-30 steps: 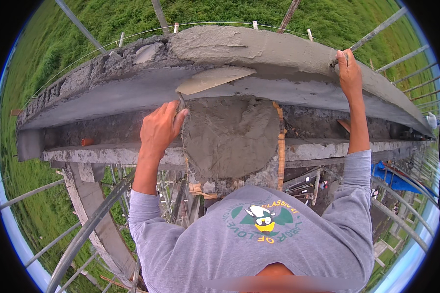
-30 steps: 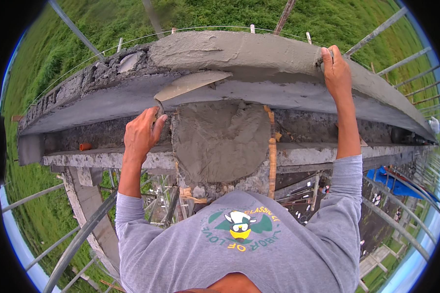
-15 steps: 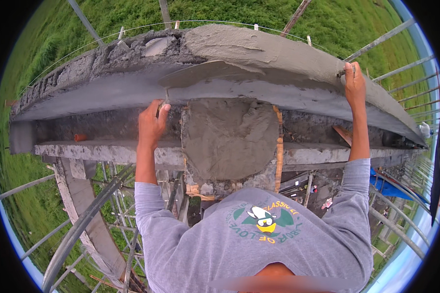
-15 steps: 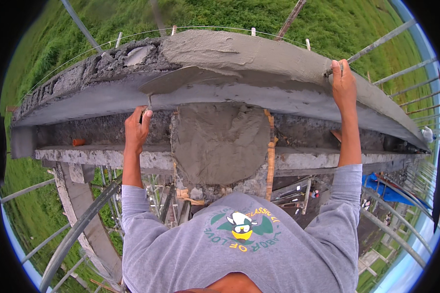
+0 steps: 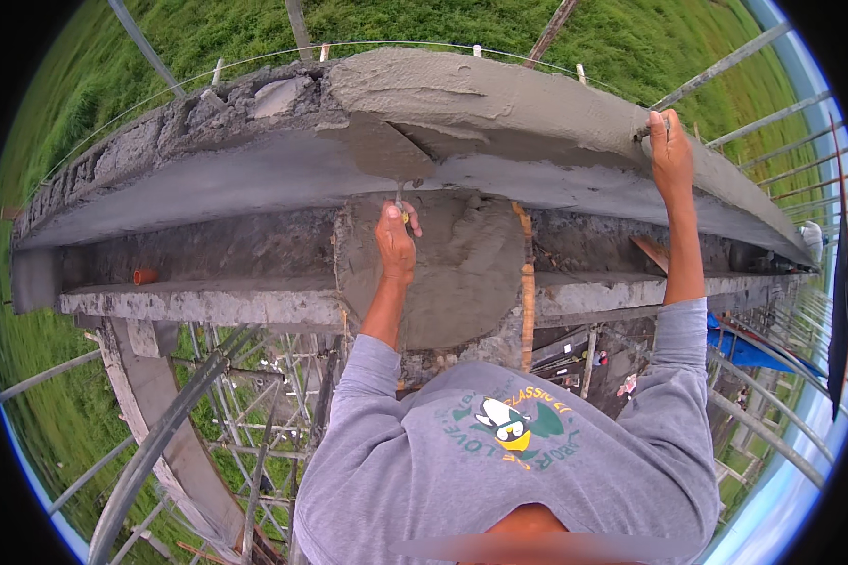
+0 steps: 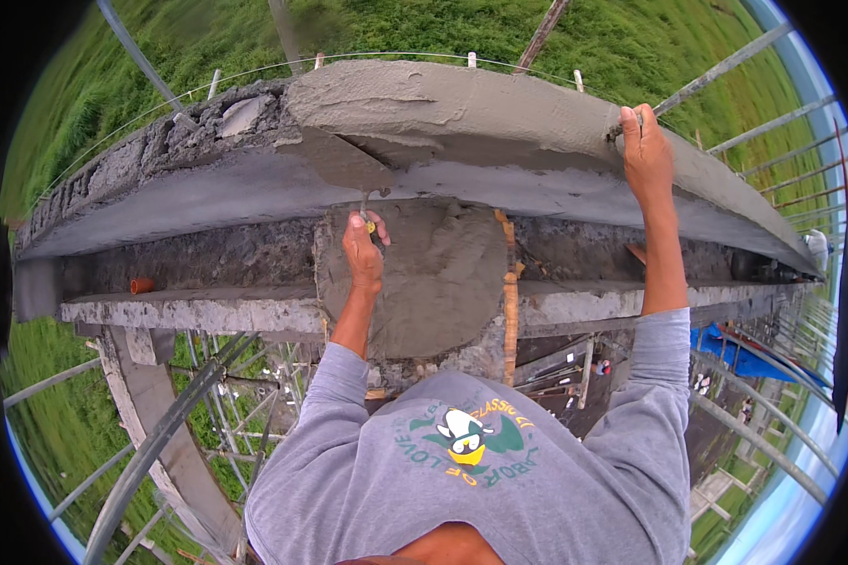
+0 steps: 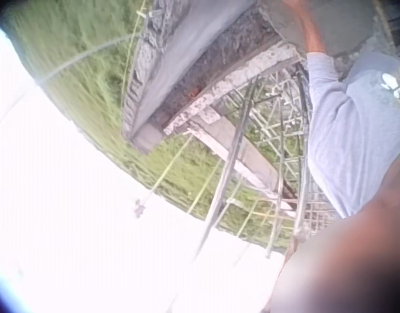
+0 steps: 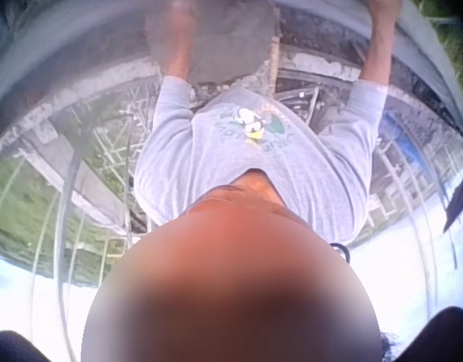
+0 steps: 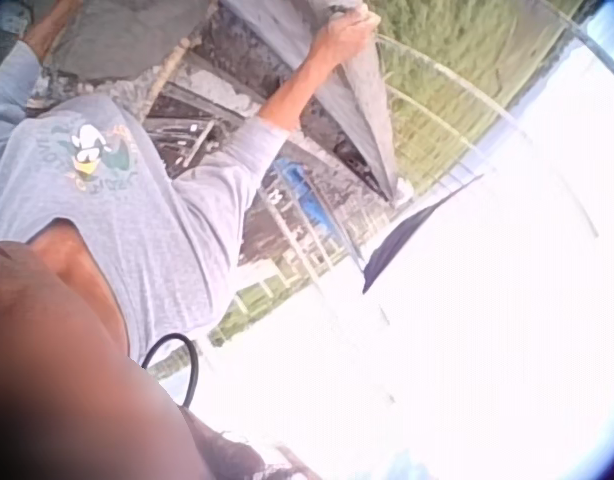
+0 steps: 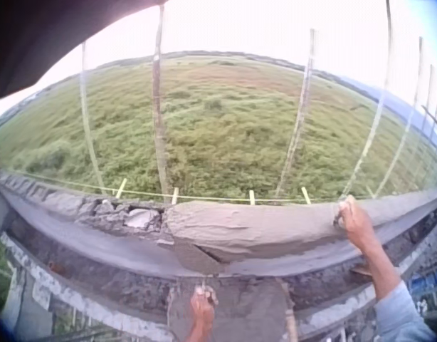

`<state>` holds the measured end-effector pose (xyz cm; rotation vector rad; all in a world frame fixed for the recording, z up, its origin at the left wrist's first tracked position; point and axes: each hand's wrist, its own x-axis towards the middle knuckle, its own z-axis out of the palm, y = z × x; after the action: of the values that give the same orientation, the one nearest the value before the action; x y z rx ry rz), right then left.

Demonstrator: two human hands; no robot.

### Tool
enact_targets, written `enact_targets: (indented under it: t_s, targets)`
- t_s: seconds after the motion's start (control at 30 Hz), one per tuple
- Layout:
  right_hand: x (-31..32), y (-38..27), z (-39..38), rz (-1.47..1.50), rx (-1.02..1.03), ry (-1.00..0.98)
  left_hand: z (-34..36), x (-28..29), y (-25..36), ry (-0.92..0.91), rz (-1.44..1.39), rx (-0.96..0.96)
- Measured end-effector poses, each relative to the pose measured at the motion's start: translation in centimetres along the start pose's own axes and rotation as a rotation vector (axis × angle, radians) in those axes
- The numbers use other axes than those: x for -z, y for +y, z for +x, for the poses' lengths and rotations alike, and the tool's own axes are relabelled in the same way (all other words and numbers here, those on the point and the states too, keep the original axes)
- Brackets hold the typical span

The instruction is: The person scoops wet cement from a wooden board and spreads it onto a curved concrete beam using a trowel. They repeatedly smooth and level the surface along the beam's edge while standing on scaffolding.

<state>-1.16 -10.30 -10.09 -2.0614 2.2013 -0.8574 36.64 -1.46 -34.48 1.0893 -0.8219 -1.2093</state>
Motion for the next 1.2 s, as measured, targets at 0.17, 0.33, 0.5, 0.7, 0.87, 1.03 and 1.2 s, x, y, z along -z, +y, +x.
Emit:
enact_targets:
  t_s: [0.17,0.33,0.5,0.7,0.87,1.03,1.2]
  targets:
    - [-0.1,-0.2,0.0,-0.004,0.006,0.008,-1.5,-7.2,-1.6,-0.214,0.207,-0.021]
    - [-0.1,-0.6,0.0,0.017,-0.002,-0.004,-3.8,-9.8,-1.7,-0.422,0.585,-0.076]
    - [-0.1,-0.1,-0.1,0.015,0.087,0.036,-4.4,-9.9,-0.7,-0.71,0.706,0.175]
    - [-0.1,-0.3,-0.1,0.028,0.004,-0.016,-0.2,-9.7,1.2,-0.67,0.657,0.055]
    - [-0.2,-0.3,-0.1,0.05,-0.022,-0.016,1.8,-2.7,3.3,-0.608,0.747,-0.052]
    - [-0.3,-0.3,-0.1,0.058,-0.011,0.017,3.3,5.7,6.1,-0.499,0.833,-0.115]
    - [-0.3,-0.5,-0.2,0.056,-0.047,0.016,4.4,11.2,9.0,-0.398,0.898,-0.184]
